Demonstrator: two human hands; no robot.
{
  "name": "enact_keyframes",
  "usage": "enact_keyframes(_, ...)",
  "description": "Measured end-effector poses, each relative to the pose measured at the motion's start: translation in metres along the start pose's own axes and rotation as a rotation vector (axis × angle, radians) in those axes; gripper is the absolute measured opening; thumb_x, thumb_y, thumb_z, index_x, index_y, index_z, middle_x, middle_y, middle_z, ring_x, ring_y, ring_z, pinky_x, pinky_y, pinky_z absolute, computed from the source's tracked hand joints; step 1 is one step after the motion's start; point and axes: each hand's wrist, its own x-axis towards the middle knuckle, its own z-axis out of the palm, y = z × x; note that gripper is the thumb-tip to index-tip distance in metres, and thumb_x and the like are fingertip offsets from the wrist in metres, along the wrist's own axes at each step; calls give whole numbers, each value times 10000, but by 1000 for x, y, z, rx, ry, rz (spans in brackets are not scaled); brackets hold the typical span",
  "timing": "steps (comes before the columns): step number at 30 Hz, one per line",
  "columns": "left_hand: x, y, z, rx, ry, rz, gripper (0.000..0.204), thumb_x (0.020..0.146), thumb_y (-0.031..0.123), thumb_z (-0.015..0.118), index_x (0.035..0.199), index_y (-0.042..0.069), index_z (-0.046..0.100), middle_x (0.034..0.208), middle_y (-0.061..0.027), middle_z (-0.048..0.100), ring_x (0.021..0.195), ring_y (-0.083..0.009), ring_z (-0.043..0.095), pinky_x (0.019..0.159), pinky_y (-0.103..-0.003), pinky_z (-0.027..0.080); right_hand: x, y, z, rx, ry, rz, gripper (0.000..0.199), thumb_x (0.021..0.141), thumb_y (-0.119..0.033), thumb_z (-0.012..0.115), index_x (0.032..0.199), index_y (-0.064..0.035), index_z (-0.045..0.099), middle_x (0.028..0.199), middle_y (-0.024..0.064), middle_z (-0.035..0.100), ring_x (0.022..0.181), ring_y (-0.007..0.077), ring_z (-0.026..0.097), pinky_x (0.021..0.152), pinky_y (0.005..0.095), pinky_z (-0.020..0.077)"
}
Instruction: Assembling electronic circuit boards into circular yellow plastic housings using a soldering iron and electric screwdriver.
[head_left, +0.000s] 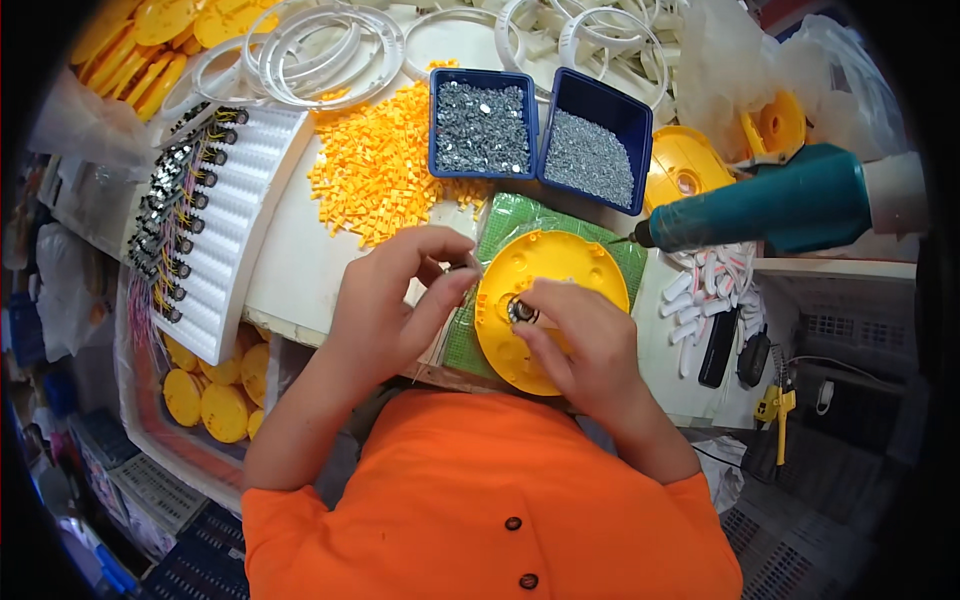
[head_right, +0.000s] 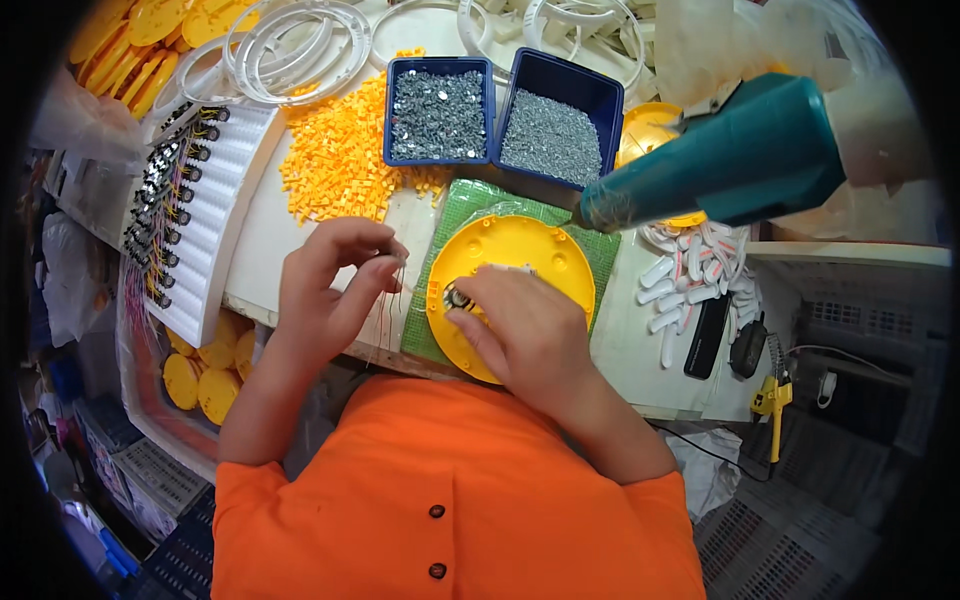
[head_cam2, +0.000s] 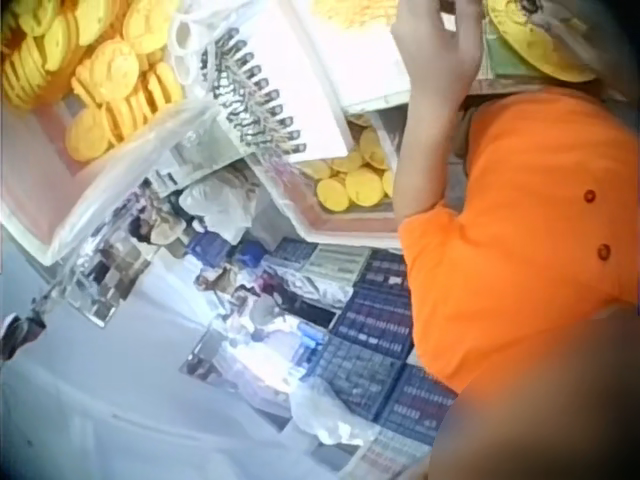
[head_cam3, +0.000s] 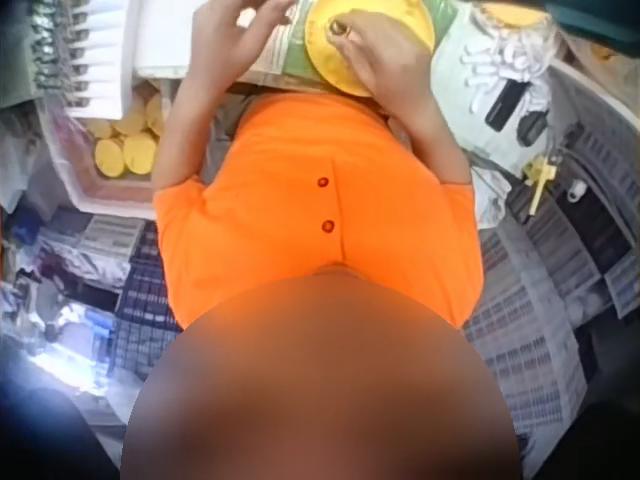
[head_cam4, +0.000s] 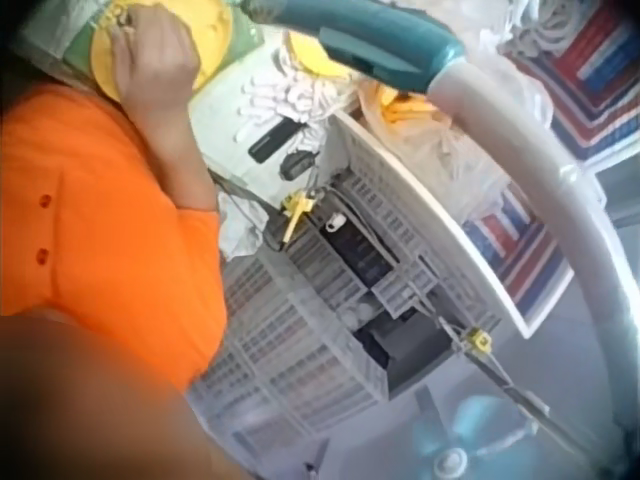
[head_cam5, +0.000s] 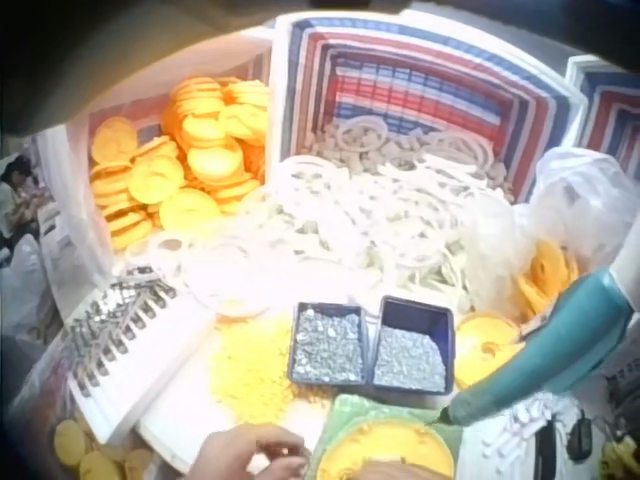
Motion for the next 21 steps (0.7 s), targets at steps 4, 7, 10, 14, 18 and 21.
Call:
enact_keyframes(4,1,-22,8,-47,-106,-362,191,944,46,666,1111,-27,611,913,-80,678,755,-103,669,598,-242,519,-5,16,14,-81,-75,41,262,807,-143,791,1029,-44,692,1153,131,690,1156,382,626,965,449,508)
enact_keyframes(7,0,-37,13,20,-122,-337,221,945,131,683,1097,-20,630,913,-99,690,734,-141,676,641,-276,526,-11,21,28,-101,-101,76,231,800,-145,788,993,-55,696,1211,129,669,1230,391,576,1008,461,473)
enact_keyframes(10,5,-42,8,189,-151,-233,289,919,214,717,1085,-10,639,929,-134,702,767,-240,693,693,-347,542,-9,22,30,-159,-80,43,215,798,-155,785,964,-52,693,1173,121,673,1147,369,613,960,450,491)
enact_keyframes(14,33,-37,-5,417,-72,71,334,871,276,755,1033,1,657,967,-157,694,866,-336,681,755,-412,543,-6,24,29,-142,-90,37,220,791,-159,783,955,-48,688,1139,118,669,1067,350,625,917,449,495)
enact_keyframes(18,88,-44,-13,582,-61,319,229,857,215,744,983,33,684,956,-131,677,882,-331,655,770,-410,524,-7,23,27,-134,-98,49,212,791,-147,777,954,-47,687,1129,117,662,1019,343,628,896,446,496)
enact_keyframes(21,123,-59,-10,849,-82,415,176,844,198,740,964,73,708,995,-91,664,962,-292,628,824,-408,500,-7,21,21,-115,-48,31,214,790,-138,773,967,-52,688,1130,119,668,1032,342,632,912,435,500)
